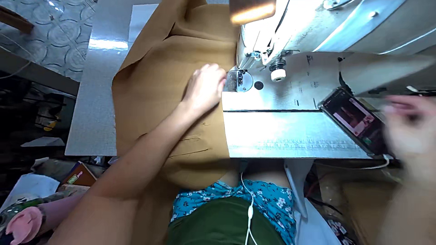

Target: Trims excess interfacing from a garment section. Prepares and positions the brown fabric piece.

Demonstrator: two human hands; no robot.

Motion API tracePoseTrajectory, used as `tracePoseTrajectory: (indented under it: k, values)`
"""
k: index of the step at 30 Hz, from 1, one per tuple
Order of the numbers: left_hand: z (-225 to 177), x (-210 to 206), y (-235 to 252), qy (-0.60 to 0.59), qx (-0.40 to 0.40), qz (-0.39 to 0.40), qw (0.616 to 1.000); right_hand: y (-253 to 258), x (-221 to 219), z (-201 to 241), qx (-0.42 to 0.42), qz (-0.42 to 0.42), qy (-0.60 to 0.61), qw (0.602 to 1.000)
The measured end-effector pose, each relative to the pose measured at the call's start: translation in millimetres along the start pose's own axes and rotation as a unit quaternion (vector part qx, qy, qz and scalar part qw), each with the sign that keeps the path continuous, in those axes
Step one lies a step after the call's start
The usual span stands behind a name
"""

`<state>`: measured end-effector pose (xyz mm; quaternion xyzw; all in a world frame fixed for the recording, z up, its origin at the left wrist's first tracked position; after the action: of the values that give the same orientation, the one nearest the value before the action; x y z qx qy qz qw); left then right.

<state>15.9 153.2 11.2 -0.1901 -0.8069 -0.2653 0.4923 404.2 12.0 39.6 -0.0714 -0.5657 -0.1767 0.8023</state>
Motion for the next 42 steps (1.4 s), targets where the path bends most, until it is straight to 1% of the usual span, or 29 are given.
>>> tracePoseTrajectory:
  k: [2,3,4,6,8,9,11,13,15,18,20,22,24,26,28,30,32,34,37,39,42]
  values:
    - [-17.4,-6.3,-2.2,-0.015,-0.043,0.016,0.999,-7.5,-46.2,106.9,0.071,0.033,0.106,0.991]
    - [-22.0,-8.8,-3.0,-0.02,-0.051,0.017,0.998,-4.7,-72.1,144.6,0.088,0.048,0.139,0.985]
    - [-24.3,-10.8,-3.7,-0.025,-0.053,0.015,0.998,1.2,-96.6,172.5,0.095,0.059,0.163,0.98]
    - [-24.7,-14.9,-5.9,-0.03,-0.059,0.001,0.998,14.9,-132.9,205.9,0.105,0.072,0.172,0.977]
    - [-22.7,-19.5,-8.3,-0.029,-0.083,-0.018,0.996,17.4,-141.4,220.2,0.115,0.084,0.159,0.977]
    - [-21.4,-23.0,-9.3,-0.027,-0.097,-0.018,0.995,13.1,-139.8,221.3,0.125,0.08,0.143,0.979]
    - [-20.3,-32.3,-11.4,-0.011,-0.104,0.008,0.995,-3.6,-134.6,215.8,0.157,0.057,0.098,0.981]
    - [-19.7,-38.4,-11.9,0.002,-0.091,0.034,0.995,-15.2,-131.2,209.1,0.19,0.027,0.064,0.979]
    - [-19.8,-39.8,-11.1,0.006,-0.079,0.044,0.996,-9.9,-129.5,207.8,0.197,0.03,0.041,0.979]
    - [-20.5,-38.9,-9.5,0.002,-0.069,0.046,0.997,27.0,-137.8,213.4,0.178,0.029,0.005,0.984]
    - [-18.1,-34.0,-6.7,-0.032,-0.063,0.036,0.997,61.2,-153.3,211.2,0.153,-0.005,-0.007,0.988]
    - [-13.4,-23.8,-1.1,-0.094,-0.023,0.025,0.995,90.2,-169.2,204.1,0.148,-0.031,0.003,0.989]
    - [-8.6,-13.2,6.6,-0.139,0.035,0.009,0.99,103.6,-174.9,198.1,0.132,-0.024,0.019,0.991]
    - [-8.2,-8.0,16.3,-0.14,0.075,-0.018,0.987,104.0,-173.7,193.5,0.117,-0.022,0.045,0.992]
    - [-12.0,-10.8,25.8,-0.133,0.108,-0.038,0.985,96.4,-166.6,193.2,0.101,-0.033,0.044,0.993]
    - [-15.9,-14.4,30.4,-0.123,0.131,-0.055,0.982,87.0,-156.0,197.0,0.076,-0.018,0.047,0.996]
    - [-20.1,-15.2,28.2,-0.107,0.141,-0.062,0.982,83.6,-148.8,199.4,0.076,-0.01,0.066,0.995]
    - [-22.7,-17.8,22.4,-0.099,0.132,-0.068,0.984,83.1,-147.4,198.3,0.089,-0.01,0.091,0.992]
    - [-21.4,-21.5,21.8,-0.092,0.136,-0.041,0.986,82.3,-145.0,199.5,0.091,-0.003,0.108,0.99]
    - [-15.5,-25.4,25.0,-0.085,0.164,-0.011,0.983,80.6,-143.5,201.7,0.072,0.019,0.094,0.993]
    - [-9.3,-26.1,32.5,-0.075,0.2,0.021,0.977,77.4,-140.3,206.9,0.066,0.021,0.059,0.996]
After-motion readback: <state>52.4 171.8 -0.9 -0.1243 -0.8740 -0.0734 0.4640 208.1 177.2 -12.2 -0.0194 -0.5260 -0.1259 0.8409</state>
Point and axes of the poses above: each hand's wrist, its own y-axis towards the middle knuckle, its own x-axis out of the back of the hand, z = x × y, the point moved 6 cm from there along y, towards the middle knuckle, and after that the axes turned 7 degrees about -x, right-handed, at the moved point
